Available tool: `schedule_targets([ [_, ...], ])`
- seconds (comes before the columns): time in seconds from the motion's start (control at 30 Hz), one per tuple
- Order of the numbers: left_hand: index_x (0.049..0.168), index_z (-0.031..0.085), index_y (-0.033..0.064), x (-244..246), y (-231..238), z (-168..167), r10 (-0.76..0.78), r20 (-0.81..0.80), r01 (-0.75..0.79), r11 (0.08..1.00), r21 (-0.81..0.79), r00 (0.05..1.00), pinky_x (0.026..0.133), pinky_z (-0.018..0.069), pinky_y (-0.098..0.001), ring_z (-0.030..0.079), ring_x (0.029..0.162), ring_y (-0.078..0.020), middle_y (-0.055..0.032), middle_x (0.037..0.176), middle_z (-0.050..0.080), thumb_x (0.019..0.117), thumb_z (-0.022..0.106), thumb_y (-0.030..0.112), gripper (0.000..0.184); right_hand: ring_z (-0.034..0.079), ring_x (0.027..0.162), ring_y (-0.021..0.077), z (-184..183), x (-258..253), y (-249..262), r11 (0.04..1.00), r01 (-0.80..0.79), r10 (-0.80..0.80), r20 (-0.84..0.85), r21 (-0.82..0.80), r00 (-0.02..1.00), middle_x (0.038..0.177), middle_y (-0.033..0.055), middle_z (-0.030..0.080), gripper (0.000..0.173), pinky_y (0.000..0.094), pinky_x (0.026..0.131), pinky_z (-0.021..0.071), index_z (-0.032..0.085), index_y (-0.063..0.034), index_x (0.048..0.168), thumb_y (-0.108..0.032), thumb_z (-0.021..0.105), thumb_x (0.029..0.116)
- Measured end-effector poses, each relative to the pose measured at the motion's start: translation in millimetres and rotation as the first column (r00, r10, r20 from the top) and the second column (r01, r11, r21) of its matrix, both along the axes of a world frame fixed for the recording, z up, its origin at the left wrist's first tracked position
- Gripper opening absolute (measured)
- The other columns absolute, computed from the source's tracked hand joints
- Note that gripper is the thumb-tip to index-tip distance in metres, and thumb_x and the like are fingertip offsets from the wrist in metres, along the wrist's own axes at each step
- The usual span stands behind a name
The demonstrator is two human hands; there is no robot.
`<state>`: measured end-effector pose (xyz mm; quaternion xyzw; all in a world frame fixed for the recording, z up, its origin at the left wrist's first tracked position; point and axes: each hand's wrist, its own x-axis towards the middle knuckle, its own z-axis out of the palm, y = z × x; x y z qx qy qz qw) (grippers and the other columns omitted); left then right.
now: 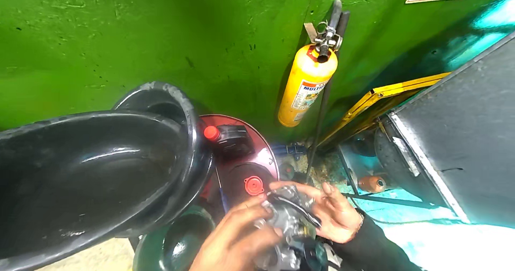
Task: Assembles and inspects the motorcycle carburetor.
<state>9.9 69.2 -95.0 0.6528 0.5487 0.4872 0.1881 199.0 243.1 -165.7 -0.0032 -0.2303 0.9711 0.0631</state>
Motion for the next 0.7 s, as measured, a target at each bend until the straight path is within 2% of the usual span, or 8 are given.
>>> schedule_targets([
  [0.13, 0.128, 0.066, 0.0219, 13.7, 3.1, 17.8, -0.056, -0.327, 0.044, 0.998, -0.044, 0.943, 0.113, 0.0477, -0.0451, 0.056, 0.135, -0.029, -0.0134, 0.13, 0.066, 0.102, 0.06, 0.011, 0.028, 0.064, 0.118, 0.0185, 7.1, -7.9, -5.3, 0.997, 0.004, -0.016, 0.148, 0.081, 0.989, 0.131, 0.0092, 0.064, 0.065, 0.0375, 0.101, 0.0538, 0.051, -0.013, 0.146, -0.049, 0.068, 0.0948],
  [0.23, 0.137, 0.06, 0.0286, 18.7, 8.2, 16.5, 0.072, -0.353, -0.076, 0.997, 0.002, 0.933, 0.11, 0.0493, -0.0409, 0.057, 0.133, -0.0235, -0.0113, 0.14, 0.061, 0.1015, 0.062, 0.016, 0.038, 0.068, 0.114, 0.018, -8.2, -2.8, -10.0, 0.989, 0.086, -0.074, 0.098, -0.123, 0.992, 0.126, 0.0087, 0.069, 0.05, 0.0369, 0.099, 0.0563, 0.063, -0.0137, 0.138, -0.039, 0.069, 0.0953],
  [0.3, 0.145, 0.053, 0.0266, 9.4, 2.7, 19.1, 0.159, -0.261, -0.176, 0.984, -0.042, 0.952, 0.111, 0.0506, -0.0397, 0.056, 0.135, -0.0206, -0.0085, 0.148, 0.055, 0.098, 0.068, 0.015, 0.05, 0.072, 0.104, 0.0184, -11.3, 2.0, -14.9, 0.954, 0.244, -0.198, 0.241, -0.177, 0.95, 0.111, 0.0088, 0.075, 0.049, 0.0382, 0.092, 0.0602, 0.074, -0.0135, 0.116, -0.049, 0.078, 0.0839],
  [0.4, 0.146, 0.054, 0.013, -15.7, -16.8, 14.0, 0.239, -0.106, -0.256, 0.946, -0.201, 0.965, 0.106, 0.055, -0.0406, 0.058, 0.133, -0.0221, -0.0138, 0.149, 0.054, 0.0911, 0.078, 0.019, 0.06, 0.068, 0.114, 0.0311, -22.1, 11.9, -2.0, 0.933, 0.312, -0.251, 0.294, -0.181, 0.922, 0.125, 0.0189, 0.068, 0.074, 0.0484, 0.094, 0.0581, 0.065, -0.0098, 0.132, -0.061, 0.076, 0.0795],
  [0.47, 0.144, 0.054, 0.0055, -26.8, -26.5, -5.5, 0.344, 0.164, -0.289, 0.913, -0.287, 0.925, 0.098, 0.0607, -0.0413, 0.066, 0.121, -0.0252, -0.0142, 0.142, 0.06, 0.0896, 0.078, 0.018, 0.061, 0.067, 0.114, 0.0334, -28.4, 19.0, 9.1, 0.911, 0.376, -0.305, 0.331, -0.173, 0.893, 0.13, 0.0206, 0.066, 0.075, 0.0489, 0.091, 0.0591, 0.06, -0.0106, 0.138, -0.065, 0.066, 0.086],
  [0.57, 0.132, 0.057, 0.0073, -20.0, -15.2, -40.1, 0.557, 0.633, -0.407, 0.829, -0.384, 0.538, 0.072, 0.0652, -0.0384, 0.075, 0.088, -0.0249, -0.0116, 0.112, 0.073, 0.0894, 0.076, 0.013, 0.047, 0.068, 0.11, 0.0322, -39.8, 29.0, 19.3, 0.865, 0.431, -0.35, 0.307, -0.256, 0.885, 0.127, 0.02, 0.066, 0.067, 0.0475, 0.089, 0.0598, 0.059, -0.0122, 0.137, -0.062, 0.061, 0.0917],
  [0.63, 0.13, 0.056, -0.0022, -14.1, 1.4, -71.5, 0.696, 0.462, -0.474, 0.715, -0.514, 0.549, 0.07, 0.0652, -0.0381, 0.074, 0.085, -0.0231, -0.0136, 0.111, 0.071, 0.0866, 0.069, 0.006, 0.046, 0.069, 0.109, 0.0334, -40.1, 32.1, 22.6, 0.828, 0.44, -0.351, 0.291, -0.347, 0.89, 0.125, 0.0203, 0.066, 0.067, 0.0487, 0.092, 0.0594, 0.061, -0.0125, 0.135, -0.06, 0.067, 0.0883],
  [0.7, 0.134, 0.059, -0.0018, -15.9, 9.3, -104.7, 0.634, 0.066, -0.441, 0.605, -0.663, 0.77, 0.089, 0.0618, -0.0408, 0.071, 0.105, -0.0248, -0.0164, 0.128, 0.066, 0.0896, 0.071, 0.008, 0.047, 0.07, 0.107, 0.0358, -34.6, 29.6, 23.2, 0.801, 0.456, -0.347, 0.321, -0.387, 0.881, 0.123, 0.0227, 0.067, 0.07, 0.05, 0.091, 0.0602, 0.062, -0.0103, 0.133, -0.061, 0.071, 0.0853],
])
